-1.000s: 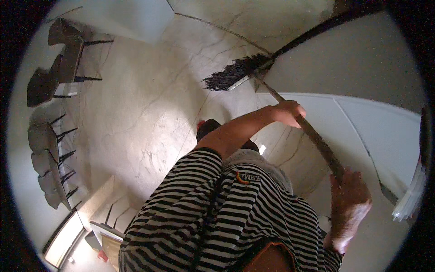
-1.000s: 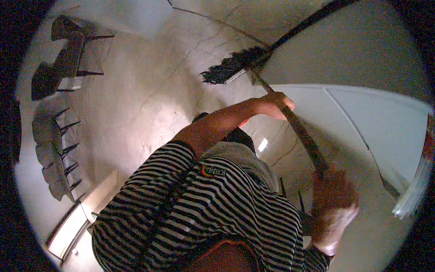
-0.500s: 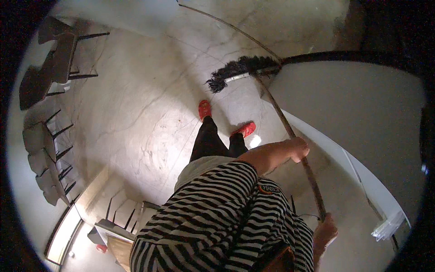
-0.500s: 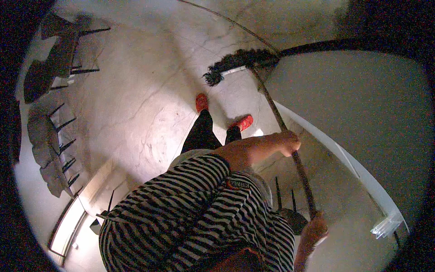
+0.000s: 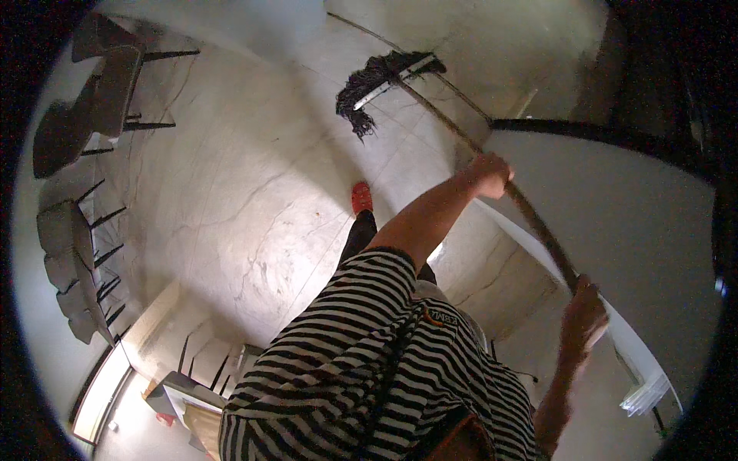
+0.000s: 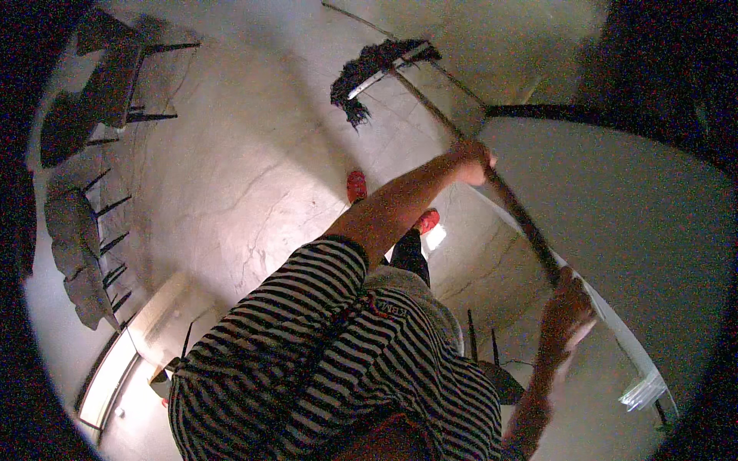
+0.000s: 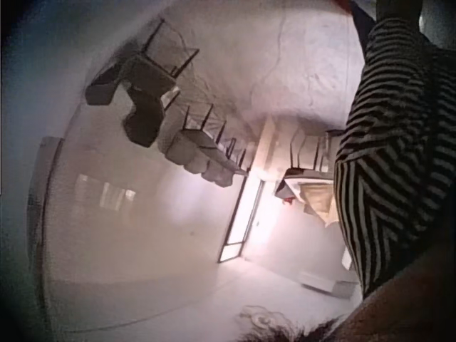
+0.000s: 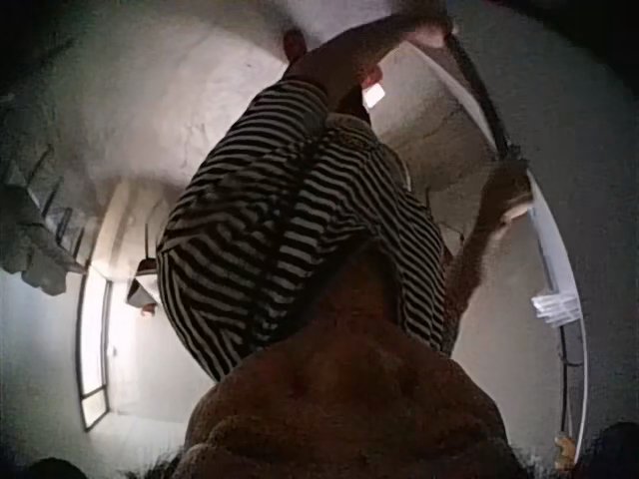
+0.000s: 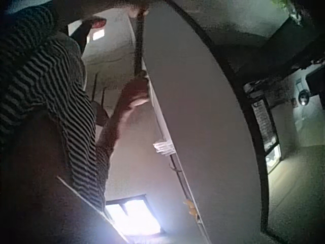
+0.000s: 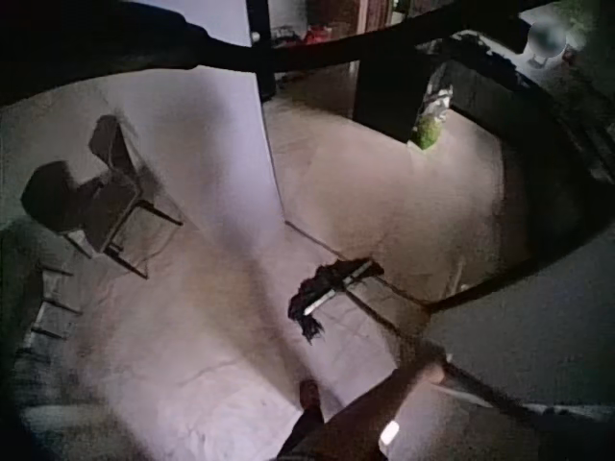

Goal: The person sweeps a tiled floor with a broom, moving several chairs to reach areas underneath. The person continues sweeping around the room, repositioning chairs as needed to access the floor beneath them.

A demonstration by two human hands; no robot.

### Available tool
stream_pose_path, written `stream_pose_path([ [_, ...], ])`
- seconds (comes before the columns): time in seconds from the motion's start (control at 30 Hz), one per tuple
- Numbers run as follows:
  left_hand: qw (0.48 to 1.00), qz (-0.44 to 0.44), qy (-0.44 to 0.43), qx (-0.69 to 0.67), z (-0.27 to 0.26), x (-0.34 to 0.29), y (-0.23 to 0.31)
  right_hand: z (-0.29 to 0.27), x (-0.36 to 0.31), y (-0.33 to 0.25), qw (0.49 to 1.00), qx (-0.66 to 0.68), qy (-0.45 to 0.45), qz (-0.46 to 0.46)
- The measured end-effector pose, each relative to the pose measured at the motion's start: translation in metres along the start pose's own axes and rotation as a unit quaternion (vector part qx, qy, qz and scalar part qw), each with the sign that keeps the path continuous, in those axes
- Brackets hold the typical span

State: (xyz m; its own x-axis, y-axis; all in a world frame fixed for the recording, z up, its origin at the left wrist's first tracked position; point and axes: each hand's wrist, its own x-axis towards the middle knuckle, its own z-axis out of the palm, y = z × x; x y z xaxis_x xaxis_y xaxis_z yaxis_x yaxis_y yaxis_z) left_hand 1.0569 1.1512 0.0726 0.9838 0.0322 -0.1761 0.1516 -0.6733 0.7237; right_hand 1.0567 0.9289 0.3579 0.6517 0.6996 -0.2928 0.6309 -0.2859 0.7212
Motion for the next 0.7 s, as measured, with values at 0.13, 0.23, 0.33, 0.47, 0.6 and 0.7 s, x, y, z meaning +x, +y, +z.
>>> stream_pose_path([
  [0.13, 0.987, -0.076, 0.135, -0.042, -0.078, 0.004, -0.055, -0.048, 0.109, 0.031, 0.969, -0.107, 0.198, -0.099],
  [0.23, 0.949, -0.144, 0.267, -0.089, -0.126, -0.006, -0.096, -0.137, 0.190, 0.021, 0.949, -0.204, 0.190, -0.148],
  [0.33, 0.926, -0.195, 0.312, -0.086, -0.166, -0.041, -0.115, -0.189, 0.241, 0.018, 0.928, -0.196, 0.249, -0.195],
  [0.47, 0.861, -0.255, 0.430, -0.100, -0.178, -0.097, -0.185, -0.254, 0.300, -0.021, 0.885, -0.107, 0.353, -0.285],
  [0.6, 0.831, -0.275, 0.478, -0.073, -0.190, -0.191, -0.186, -0.302, 0.281, -0.080, 0.857, -0.055, 0.388, -0.335],
  [0.7, 0.813, -0.337, 0.469, -0.078, -0.162, -0.268, -0.212, -0.339, 0.254, -0.147, 0.820, -0.084, 0.421, -0.378],
])
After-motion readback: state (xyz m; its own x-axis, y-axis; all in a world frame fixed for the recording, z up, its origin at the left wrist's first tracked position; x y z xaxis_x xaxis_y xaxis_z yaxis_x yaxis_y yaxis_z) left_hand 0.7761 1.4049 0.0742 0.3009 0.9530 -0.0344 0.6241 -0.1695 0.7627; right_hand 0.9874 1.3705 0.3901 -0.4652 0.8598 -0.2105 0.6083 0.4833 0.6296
